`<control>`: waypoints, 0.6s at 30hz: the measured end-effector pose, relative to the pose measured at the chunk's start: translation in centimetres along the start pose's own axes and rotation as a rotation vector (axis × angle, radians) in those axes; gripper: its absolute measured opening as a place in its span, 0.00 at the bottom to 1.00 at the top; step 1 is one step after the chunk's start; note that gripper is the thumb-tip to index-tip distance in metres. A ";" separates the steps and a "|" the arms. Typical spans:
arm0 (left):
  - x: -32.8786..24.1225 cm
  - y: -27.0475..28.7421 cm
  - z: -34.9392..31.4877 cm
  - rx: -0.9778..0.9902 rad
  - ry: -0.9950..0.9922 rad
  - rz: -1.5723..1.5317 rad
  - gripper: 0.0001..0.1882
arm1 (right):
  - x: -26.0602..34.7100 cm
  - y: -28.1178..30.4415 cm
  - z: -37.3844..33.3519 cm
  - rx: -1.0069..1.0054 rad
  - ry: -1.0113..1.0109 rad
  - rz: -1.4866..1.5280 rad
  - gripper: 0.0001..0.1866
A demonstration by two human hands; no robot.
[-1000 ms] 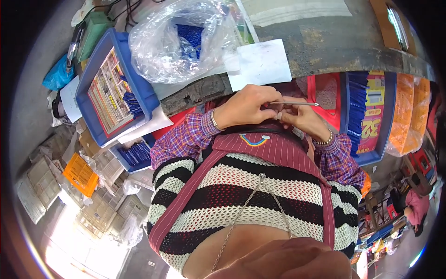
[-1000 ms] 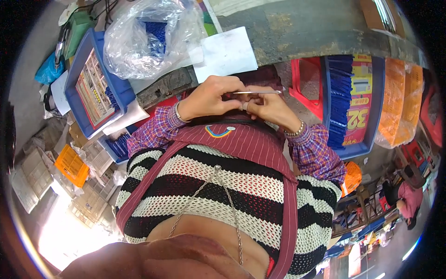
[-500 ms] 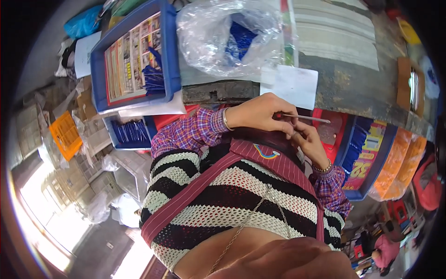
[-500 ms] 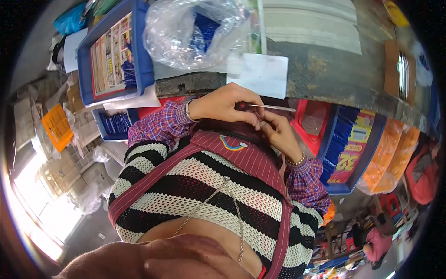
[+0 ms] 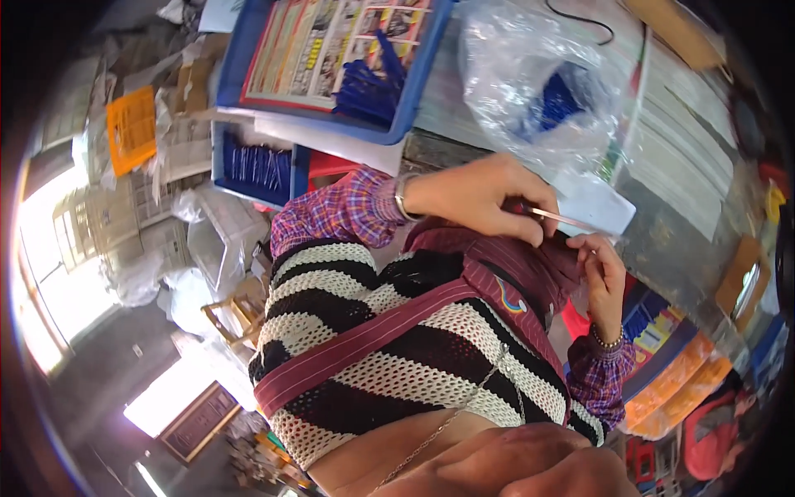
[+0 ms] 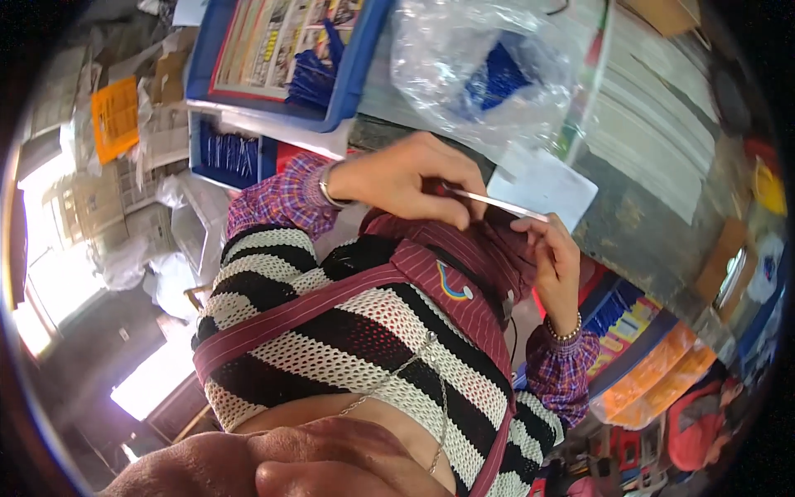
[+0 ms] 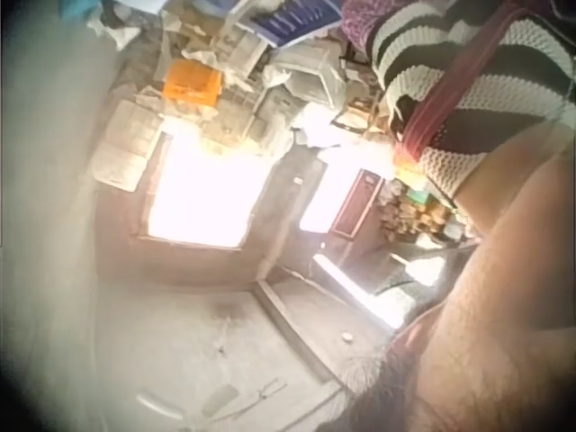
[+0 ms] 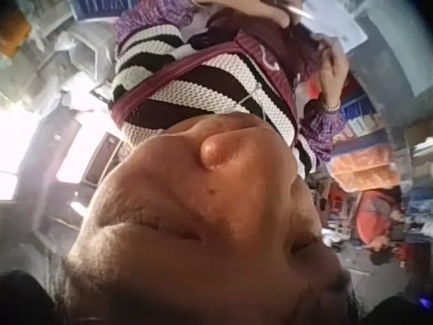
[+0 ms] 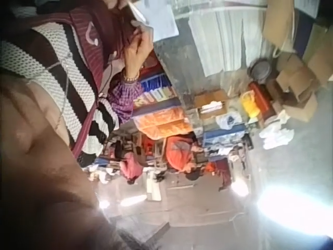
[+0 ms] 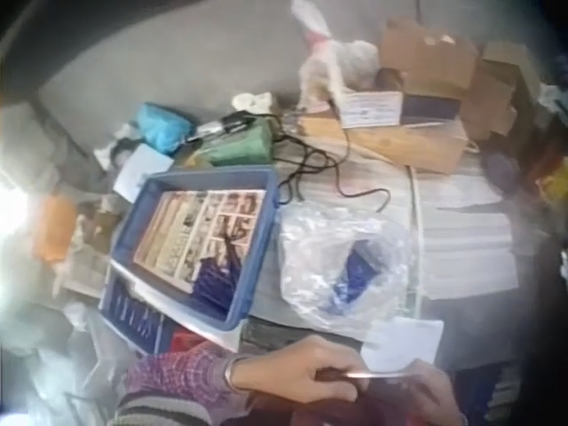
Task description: Sorting and inspecting small blue plastic pen components at a workbench.
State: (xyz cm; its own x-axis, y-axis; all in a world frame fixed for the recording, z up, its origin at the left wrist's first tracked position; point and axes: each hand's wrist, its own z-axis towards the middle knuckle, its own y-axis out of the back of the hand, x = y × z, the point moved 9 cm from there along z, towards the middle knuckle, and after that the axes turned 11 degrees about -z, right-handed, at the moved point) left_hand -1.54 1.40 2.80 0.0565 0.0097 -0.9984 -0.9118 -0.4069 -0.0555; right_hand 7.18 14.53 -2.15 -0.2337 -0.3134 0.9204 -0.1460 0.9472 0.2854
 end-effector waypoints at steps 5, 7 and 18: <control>-3.4 11.5 -5.4 -0.484 0.078 0.309 0.07 | 0.4 -2.3 0.7 0.122 0.068 0.050 0.16; -3.4 16.3 -7.9 -0.639 0.041 0.490 0.08 | -0.3 -3.8 0.5 0.173 0.013 0.141 0.16; 3.8 22.1 -9.0 -0.400 0.143 0.925 0.23 | -3.1 -5.4 0.0 0.245 -0.196 0.499 0.15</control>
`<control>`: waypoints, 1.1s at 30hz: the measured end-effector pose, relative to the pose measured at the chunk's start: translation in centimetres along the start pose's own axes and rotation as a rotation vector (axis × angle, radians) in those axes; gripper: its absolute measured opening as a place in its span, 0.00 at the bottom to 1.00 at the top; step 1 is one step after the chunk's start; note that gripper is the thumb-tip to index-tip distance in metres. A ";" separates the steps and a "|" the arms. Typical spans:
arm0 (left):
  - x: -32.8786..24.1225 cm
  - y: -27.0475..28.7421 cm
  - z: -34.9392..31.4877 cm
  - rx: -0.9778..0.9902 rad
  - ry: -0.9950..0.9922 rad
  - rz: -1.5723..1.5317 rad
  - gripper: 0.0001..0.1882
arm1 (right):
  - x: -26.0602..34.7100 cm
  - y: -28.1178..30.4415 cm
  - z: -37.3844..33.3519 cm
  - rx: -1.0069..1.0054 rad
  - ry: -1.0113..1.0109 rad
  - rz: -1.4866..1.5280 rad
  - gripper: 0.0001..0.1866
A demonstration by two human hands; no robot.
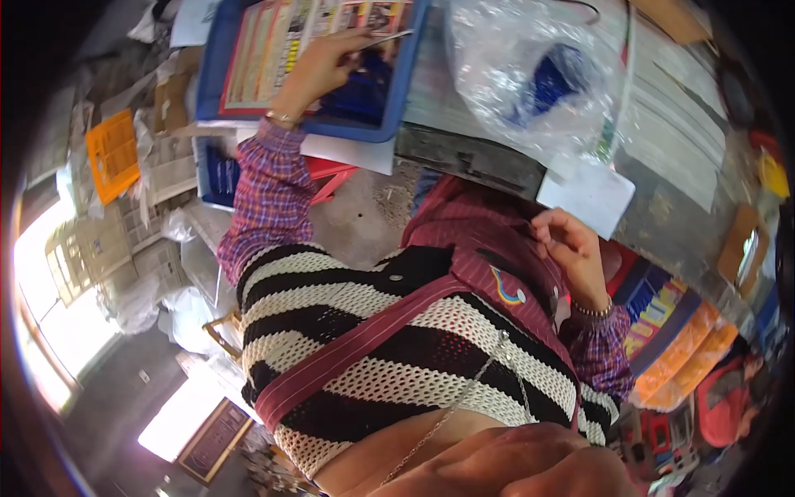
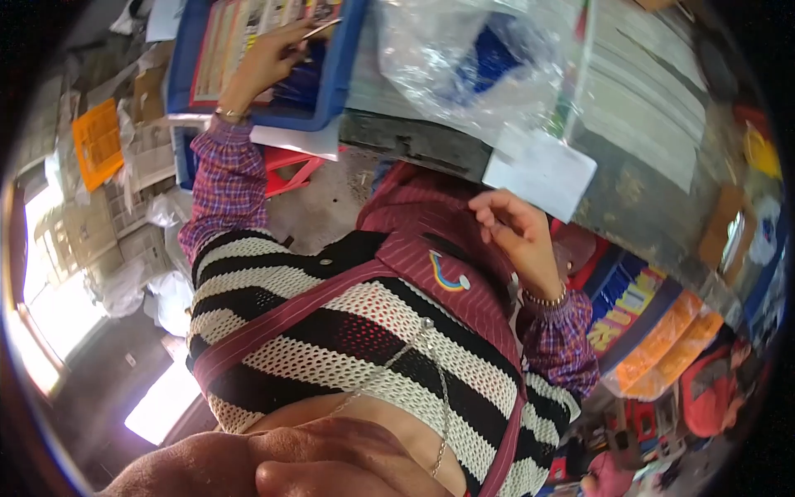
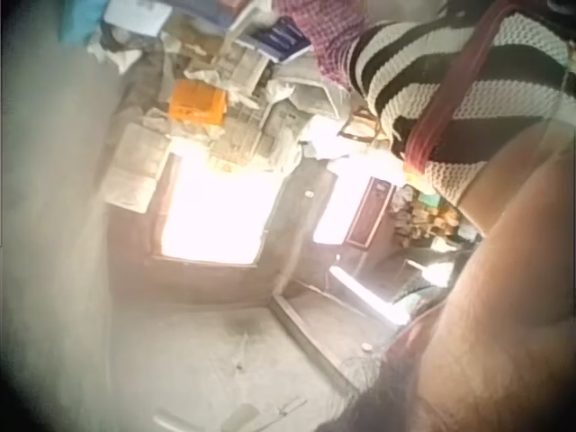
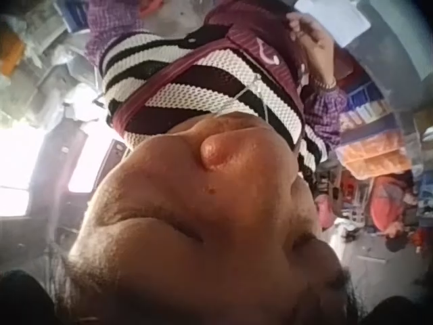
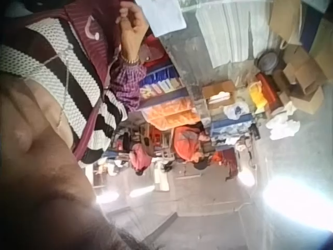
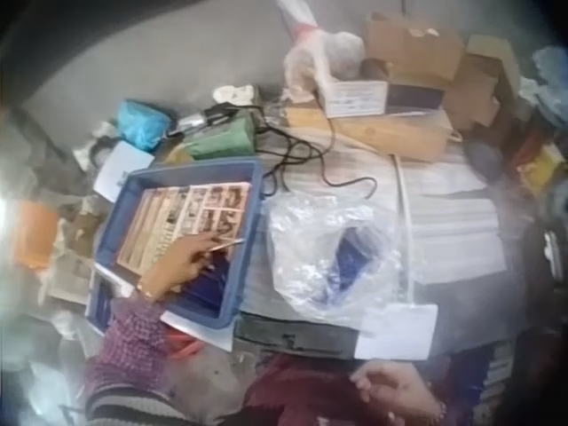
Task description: Sorting and inspecting small blue plastic pen components at a workbench.
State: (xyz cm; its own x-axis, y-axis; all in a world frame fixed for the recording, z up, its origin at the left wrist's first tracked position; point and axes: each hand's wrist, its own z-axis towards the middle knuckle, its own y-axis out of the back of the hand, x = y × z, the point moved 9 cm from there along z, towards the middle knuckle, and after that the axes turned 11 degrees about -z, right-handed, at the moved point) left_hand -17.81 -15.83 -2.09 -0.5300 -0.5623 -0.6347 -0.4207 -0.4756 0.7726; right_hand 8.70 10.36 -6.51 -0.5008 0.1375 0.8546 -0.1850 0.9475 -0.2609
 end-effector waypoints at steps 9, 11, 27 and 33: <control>0.6 0.3 -0.2 0.069 0.166 0.041 0.20 | -0.5 1.5 0.4 -0.060 0.060 0.248 0.16; 0.3 0.6 -0.2 0.032 0.081 0.053 0.20 | -0.7 1.6 0.1 -0.061 0.085 0.276 0.16; 3.2 1.8 1.7 0.046 0.056 0.132 0.18 | -3.6 2.2 -0.5 -0.145 0.201 0.321 0.17; 3.6 2.0 1.5 -0.015 0.102 0.206 0.15 | -4.5 2.9 -0.9 -0.180 0.206 0.305 0.18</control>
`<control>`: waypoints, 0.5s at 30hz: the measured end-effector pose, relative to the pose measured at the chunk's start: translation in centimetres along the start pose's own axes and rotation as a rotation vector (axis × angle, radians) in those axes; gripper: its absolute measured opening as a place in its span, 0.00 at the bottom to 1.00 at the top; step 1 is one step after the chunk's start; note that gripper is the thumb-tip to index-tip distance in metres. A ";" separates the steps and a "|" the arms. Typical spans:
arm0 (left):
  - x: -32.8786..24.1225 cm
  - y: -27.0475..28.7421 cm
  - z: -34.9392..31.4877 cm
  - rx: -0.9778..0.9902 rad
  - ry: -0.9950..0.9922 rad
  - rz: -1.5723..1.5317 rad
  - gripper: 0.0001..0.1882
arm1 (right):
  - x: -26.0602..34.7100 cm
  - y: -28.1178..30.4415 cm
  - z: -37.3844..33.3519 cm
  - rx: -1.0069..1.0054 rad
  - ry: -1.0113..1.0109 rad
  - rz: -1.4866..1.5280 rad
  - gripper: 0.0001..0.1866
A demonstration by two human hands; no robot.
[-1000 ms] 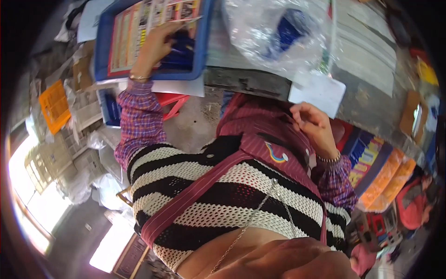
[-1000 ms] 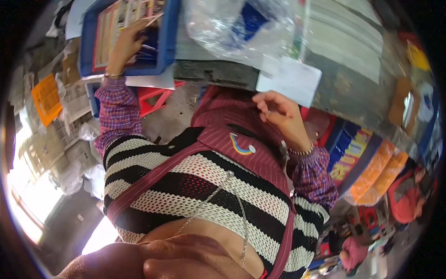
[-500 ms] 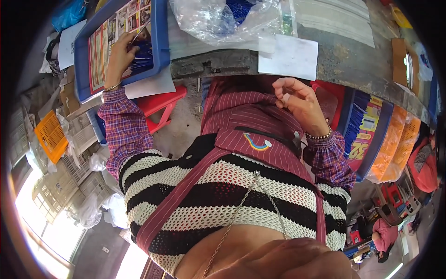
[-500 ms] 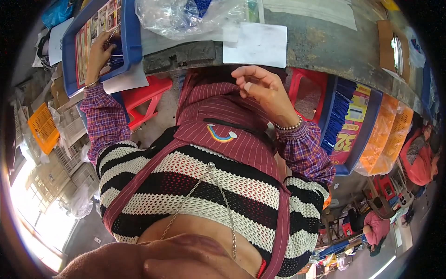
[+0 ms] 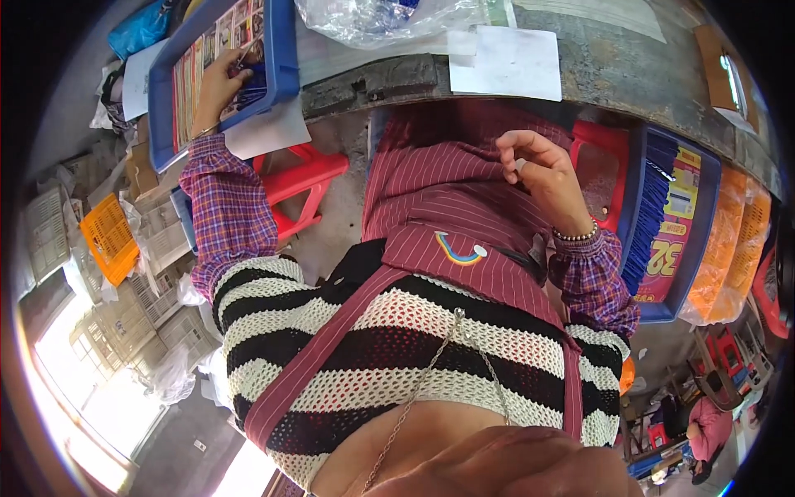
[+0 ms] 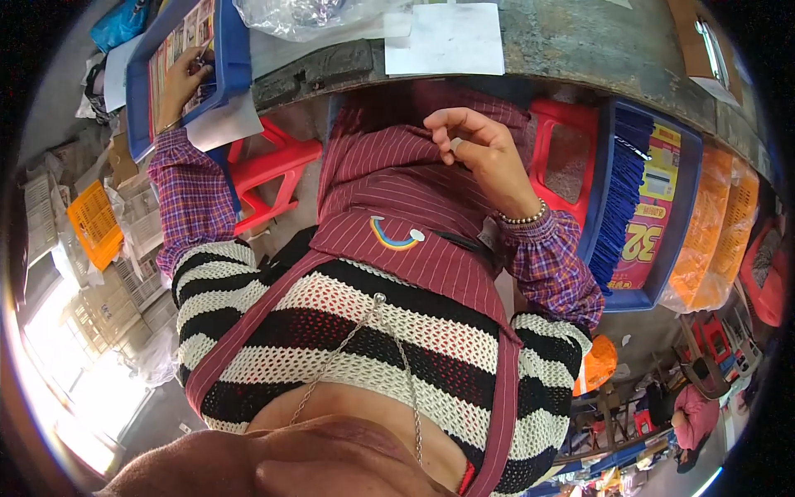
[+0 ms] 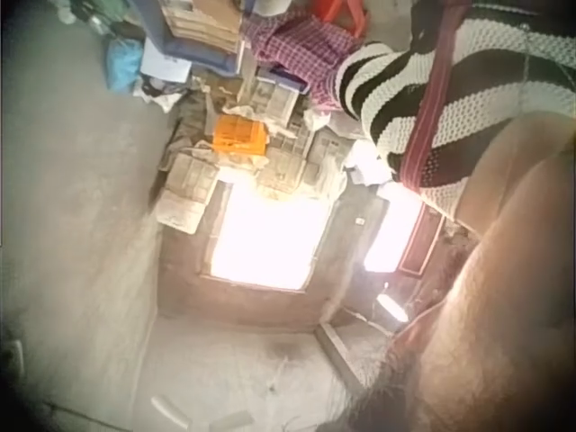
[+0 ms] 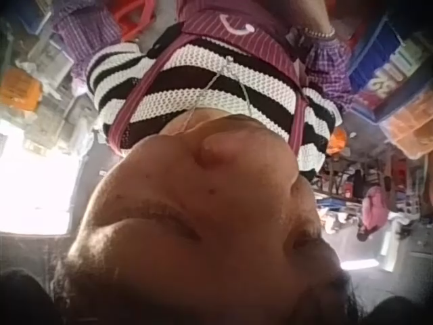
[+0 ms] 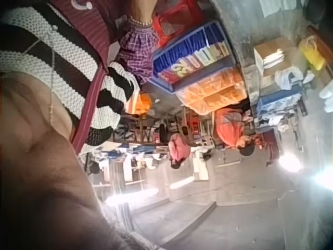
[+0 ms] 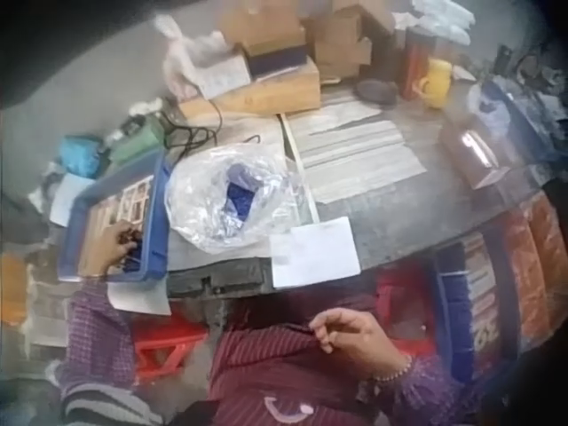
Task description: Sorting and inspecting small blue plastic pen components at a workbench.
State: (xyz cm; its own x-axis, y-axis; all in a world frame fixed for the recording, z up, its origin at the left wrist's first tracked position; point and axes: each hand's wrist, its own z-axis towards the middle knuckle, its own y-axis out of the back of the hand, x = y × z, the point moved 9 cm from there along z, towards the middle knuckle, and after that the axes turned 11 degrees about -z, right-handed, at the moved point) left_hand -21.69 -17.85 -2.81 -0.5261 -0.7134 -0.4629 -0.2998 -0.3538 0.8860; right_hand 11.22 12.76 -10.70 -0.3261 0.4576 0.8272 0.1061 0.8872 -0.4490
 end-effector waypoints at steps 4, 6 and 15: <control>1.0 -0.2 -0.2 0.068 0.037 0.078 0.15 | -0.4 0.1 -0.1 0.007 0.025 0.027 0.17; 0.1 0.2 -0.4 0.036 0.046 0.061 0.14 | -0.6 0.0 0.0 0.022 0.051 -0.010 0.15; -1.9 4.5 -2.6 -0.297 0.157 0.208 0.10 | -1.2 0.4 1.8 0.004 -0.031 -0.043 0.14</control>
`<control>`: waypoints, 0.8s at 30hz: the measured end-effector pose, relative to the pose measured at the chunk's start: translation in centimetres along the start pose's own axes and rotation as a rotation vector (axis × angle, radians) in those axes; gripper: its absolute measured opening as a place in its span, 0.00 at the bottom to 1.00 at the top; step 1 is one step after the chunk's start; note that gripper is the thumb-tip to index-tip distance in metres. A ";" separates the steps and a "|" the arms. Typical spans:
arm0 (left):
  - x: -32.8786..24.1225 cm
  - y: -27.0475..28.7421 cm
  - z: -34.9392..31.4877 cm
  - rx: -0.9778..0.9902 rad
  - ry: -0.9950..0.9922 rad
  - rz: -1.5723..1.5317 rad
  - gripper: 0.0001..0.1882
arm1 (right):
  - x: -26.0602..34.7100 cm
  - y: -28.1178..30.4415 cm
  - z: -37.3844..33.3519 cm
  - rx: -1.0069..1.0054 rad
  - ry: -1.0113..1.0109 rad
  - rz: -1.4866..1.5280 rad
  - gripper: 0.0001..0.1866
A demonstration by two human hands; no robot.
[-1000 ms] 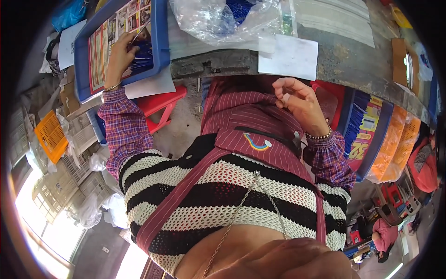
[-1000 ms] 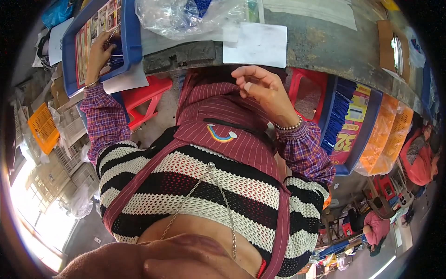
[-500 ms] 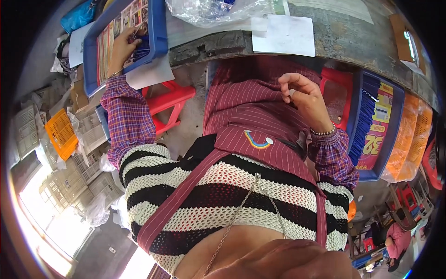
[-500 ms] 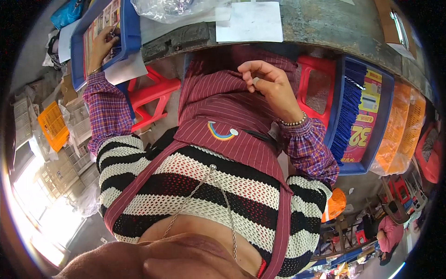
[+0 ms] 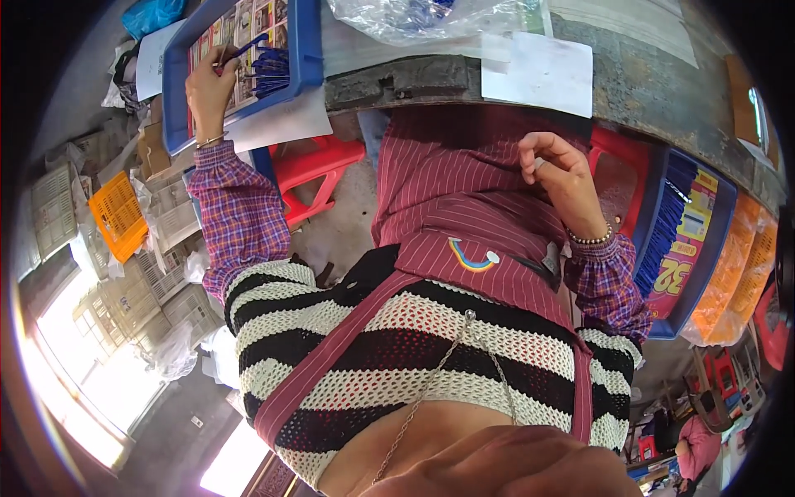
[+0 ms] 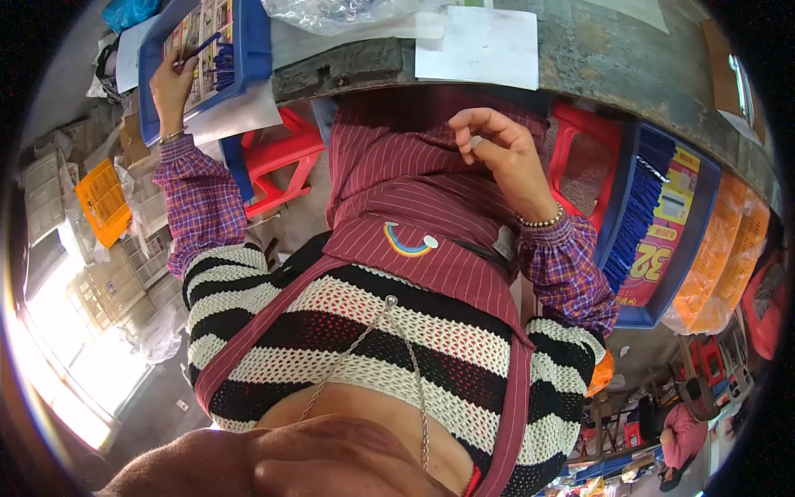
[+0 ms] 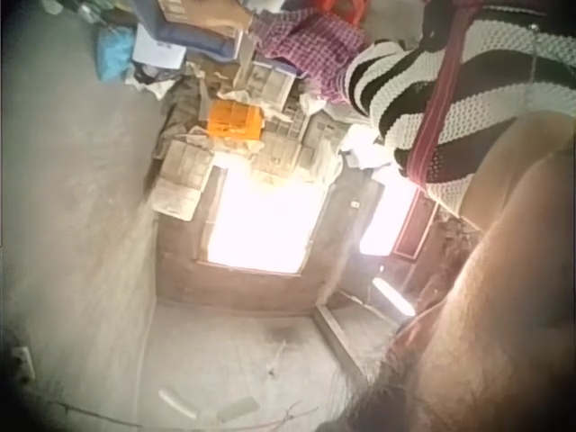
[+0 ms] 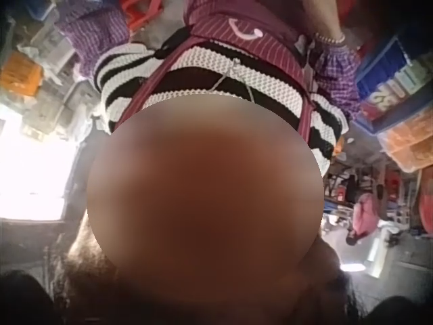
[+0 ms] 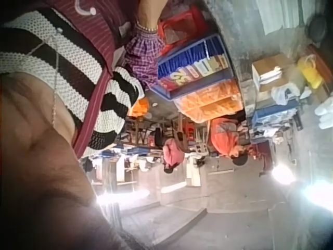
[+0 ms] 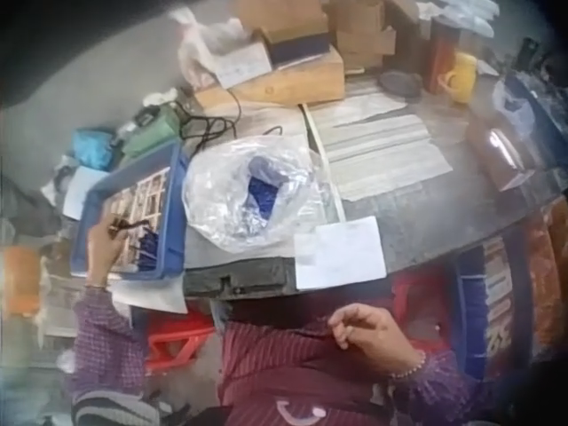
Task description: Sorting and inspecting small blue plastic pen components at a workbench.
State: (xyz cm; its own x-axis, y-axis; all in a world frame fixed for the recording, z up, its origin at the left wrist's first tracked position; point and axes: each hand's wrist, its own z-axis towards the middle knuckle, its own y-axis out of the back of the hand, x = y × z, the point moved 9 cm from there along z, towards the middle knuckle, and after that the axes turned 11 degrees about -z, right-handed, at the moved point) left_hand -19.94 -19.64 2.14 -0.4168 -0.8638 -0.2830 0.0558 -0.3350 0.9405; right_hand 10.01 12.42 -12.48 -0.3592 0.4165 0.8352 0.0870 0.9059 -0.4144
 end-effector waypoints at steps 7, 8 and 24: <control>-7.5 3.2 -1.8 -0.104 0.071 -0.677 0.09 | 1.3 -1.3 0.7 0.007 -0.004 -0.086 0.08; -9.6 2.8 -2.2 0.003 0.078 -0.674 0.10 | 1.5 -1.5 0.8 0.047 0.011 -0.081 0.09; -29.1 -4.7 -4.0 0.363 -0.787 -0.576 0.13 | 2.8 -4.7 0.8 0.124 -0.135 0.101 0.17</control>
State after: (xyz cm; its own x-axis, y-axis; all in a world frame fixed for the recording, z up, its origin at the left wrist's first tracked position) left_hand -4.39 5.59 5.21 -0.7752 -0.0755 -0.6272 -0.5613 -0.3733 0.7387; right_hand 7.86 9.24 -8.47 -0.4765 0.4836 0.7343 0.0169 0.8400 -0.5423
